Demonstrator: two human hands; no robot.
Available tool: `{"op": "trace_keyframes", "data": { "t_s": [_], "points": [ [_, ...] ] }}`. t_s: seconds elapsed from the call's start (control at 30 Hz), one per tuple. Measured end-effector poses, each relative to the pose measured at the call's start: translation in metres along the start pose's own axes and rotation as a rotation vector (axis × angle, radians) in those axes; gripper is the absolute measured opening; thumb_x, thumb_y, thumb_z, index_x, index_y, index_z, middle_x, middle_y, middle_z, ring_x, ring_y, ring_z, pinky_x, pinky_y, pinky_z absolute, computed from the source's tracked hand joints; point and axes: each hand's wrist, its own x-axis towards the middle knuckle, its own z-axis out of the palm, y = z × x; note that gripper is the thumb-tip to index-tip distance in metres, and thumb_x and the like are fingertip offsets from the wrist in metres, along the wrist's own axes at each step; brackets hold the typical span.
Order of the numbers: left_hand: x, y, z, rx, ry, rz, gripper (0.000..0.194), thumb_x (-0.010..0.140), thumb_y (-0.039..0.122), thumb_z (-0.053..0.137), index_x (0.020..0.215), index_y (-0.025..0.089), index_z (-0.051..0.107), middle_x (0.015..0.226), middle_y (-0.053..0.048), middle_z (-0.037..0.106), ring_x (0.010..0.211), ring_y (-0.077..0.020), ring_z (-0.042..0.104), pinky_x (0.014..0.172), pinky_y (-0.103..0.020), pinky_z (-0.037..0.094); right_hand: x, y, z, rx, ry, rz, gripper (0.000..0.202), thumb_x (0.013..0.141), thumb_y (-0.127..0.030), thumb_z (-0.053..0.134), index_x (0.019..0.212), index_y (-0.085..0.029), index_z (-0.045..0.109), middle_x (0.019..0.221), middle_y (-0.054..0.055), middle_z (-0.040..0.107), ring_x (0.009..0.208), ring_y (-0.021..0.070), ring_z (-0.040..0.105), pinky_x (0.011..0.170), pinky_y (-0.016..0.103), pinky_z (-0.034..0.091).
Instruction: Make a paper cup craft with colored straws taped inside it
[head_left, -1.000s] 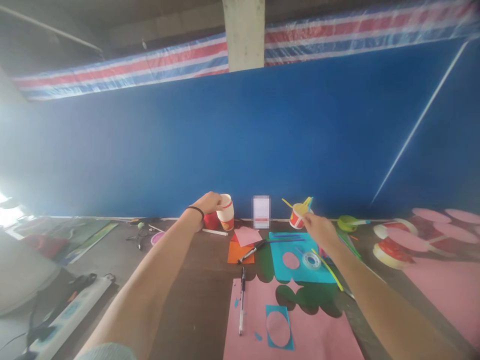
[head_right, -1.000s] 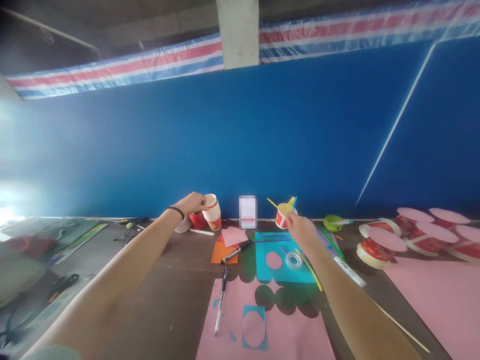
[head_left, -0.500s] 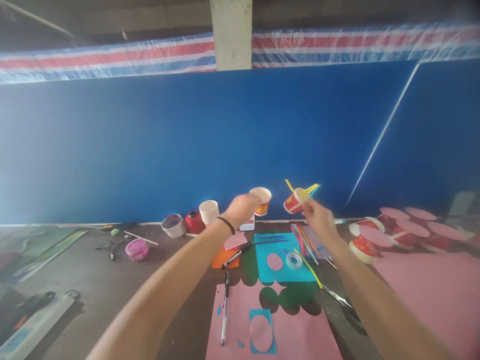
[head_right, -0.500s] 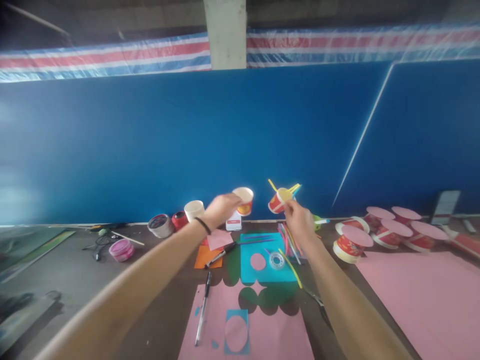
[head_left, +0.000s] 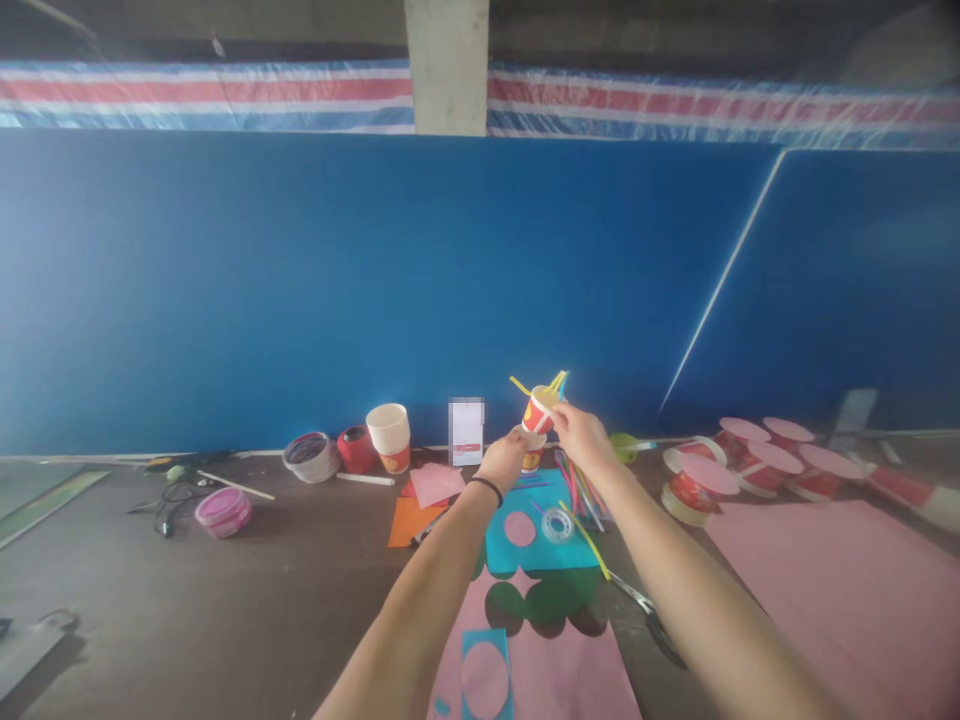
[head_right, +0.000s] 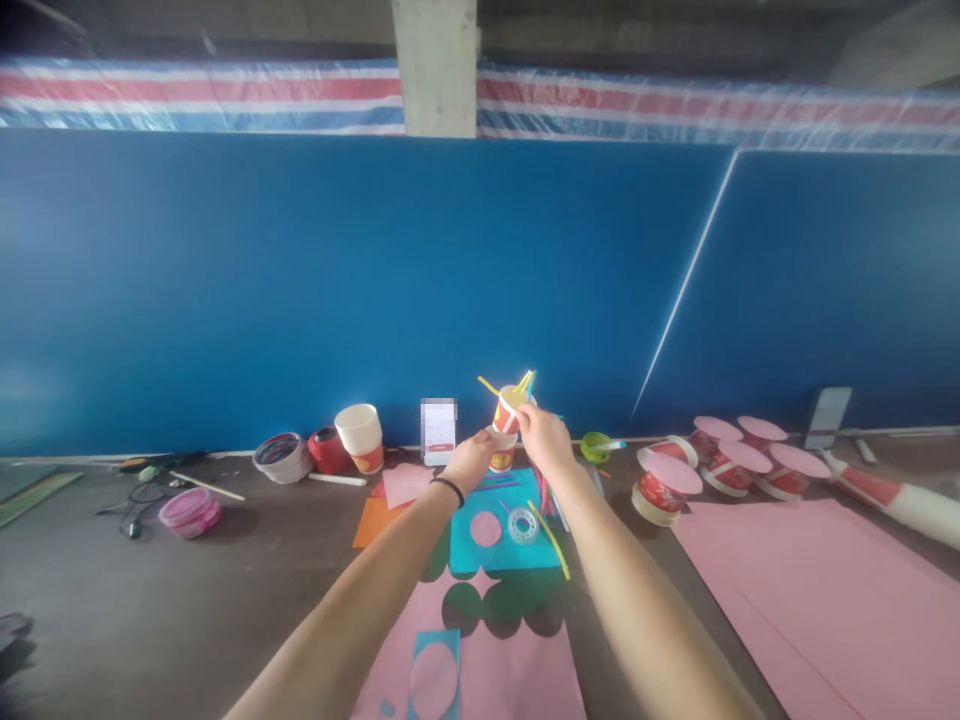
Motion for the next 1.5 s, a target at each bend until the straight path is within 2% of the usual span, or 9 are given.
{"op": "trace_keyframes", "data": {
  "t_s": [0.17,0.4,0.67,0.87,1.0,1.1,1.2,1.37,1.5],
  "points": [
    [-0.01,-0.004,0.005,0.07,0.044,0.009,0.038,0.087,0.012,0.042,0.123,0.023,0.048,0.125,-0.01,0.047,0.094,-0.0205,0.06,0.081,-0.031,0.048,0.0,-0.002,0.014,-0.069,-0.149,0.007,0.024,0.092,-0.034,0.047,0.104,-0.017,0.059,0.097,0.004,0.064,0.082,0.0155,0.062,0.074,0.034,0.05],
    [-0.006,-0.005,0.015,0.085,0.093,-0.075,0.025,0.089,0.017,0.039,0.108,0.017,0.055,0.104,-0.01,0.051,0.081,-0.0186,0.062,0.071,-0.03,0.05,-0.004,-0.007,0.027,-0.146,-0.302,-0.021,0.026,0.089,-0.031,0.052,0.112,-0.018,0.055,0.113,0.007,0.058,0.093,0.0182,0.059,0.079,0.038,0.05],
    [-0.015,-0.001,0.015,0.02,0.133,-0.09,0.026,0.088,0.018,0.043,0.111,0.018,0.054,0.1,-0.009,0.052,0.084,-0.0189,0.061,0.069,-0.028,0.049,-0.011,-0.008,0.039,-0.134,-0.332,-0.017,0.026,0.089,-0.03,0.052,0.113,-0.018,0.055,0.114,0.007,0.057,0.094,0.0184,0.059,0.08,0.038,0.05],
    [-0.037,0.0,-0.001,-0.074,0.182,-0.089,0.021,0.086,0.019,0.047,0.103,0.018,0.059,0.098,-0.008,0.056,0.084,-0.0179,0.06,0.074,-0.029,0.048,-0.017,-0.008,0.036,-0.06,-0.274,-0.024,0.027,0.089,-0.031,0.052,0.112,-0.017,0.055,0.111,0.006,0.059,0.092,0.0179,0.06,0.079,0.038,0.051],
    [-0.067,-0.005,-0.015,-0.162,0.17,-0.074,0.02,0.081,0.017,0.052,0.099,0.017,0.061,0.097,-0.006,0.06,0.082,-0.0159,0.06,0.076,-0.027,0.048,-0.033,-0.01,0.025,-0.005,-0.216,-0.018,0.033,0.09,-0.027,0.049,0.121,-0.019,0.051,0.096,0.008,0.067,0.087,0.0207,0.063,0.075,0.034,0.048],
    [-0.101,-0.01,-0.024,-0.235,0.11,-0.072,0.018,0.08,0.016,0.052,0.095,0.016,0.062,0.094,-0.005,0.063,0.078,-0.0142,0.06,0.075,-0.026,0.048,-0.059,-0.012,0.015,0.054,-0.208,-0.033,0.034,0.089,-0.026,0.047,0.121,-0.02,0.051,0.092,0.008,0.07,0.086,0.0226,0.065,0.072,0.03,0.045],
    [-0.141,-0.012,-0.036,-0.294,0.035,-0.083,0.016,0.079,0.017,0.052,0.089,0.017,0.065,0.087,-0.003,0.067,0.08,-0.0154,0.061,0.074,-0.026,0.048,-0.097,-0.016,0.004,0.129,-0.256,-0.073,0.026,0.087,-0.028,0.048,0.11,-0.022,0.059,0.087,0.005,0.071,0.079,0.0205,0.066,0.068,0.027,0.044],
    [-0.21,-0.002,-0.049,-0.345,-0.056,-0.102,0.018,0.08,0.018,0.051,0.084,0.019,0.069,0.084,-0.003,0.068,0.069,-0.0138,0.062,0.065,-0.024,0.049,-0.177,-0.034,-0.007,0.247,-0.377,-0.173,0.016,0.085,-0.025,0.049,0.089,-0.027,0.065,0.083,-0.002,0.071,0.075,0.0164,0.065,0.064,0.024,0.045],
    [-0.256,0.014,-0.044,-0.317,-0.068,-0.016,0.021,0.08,0.012,0.05,0.094,0.017,0.065,0.093,-0.006,0.067,0.086,-0.0182,0.061,0.08,-0.031,0.049,-0.234,-0.051,0.0,0.363,-0.439,-0.232,0.016,0.086,-0.021,0.048,0.088,-0.024,0.064,0.084,0.001,0.067,0.077,0.0176,0.063,0.066,0.026,0.046]
  ]
}}
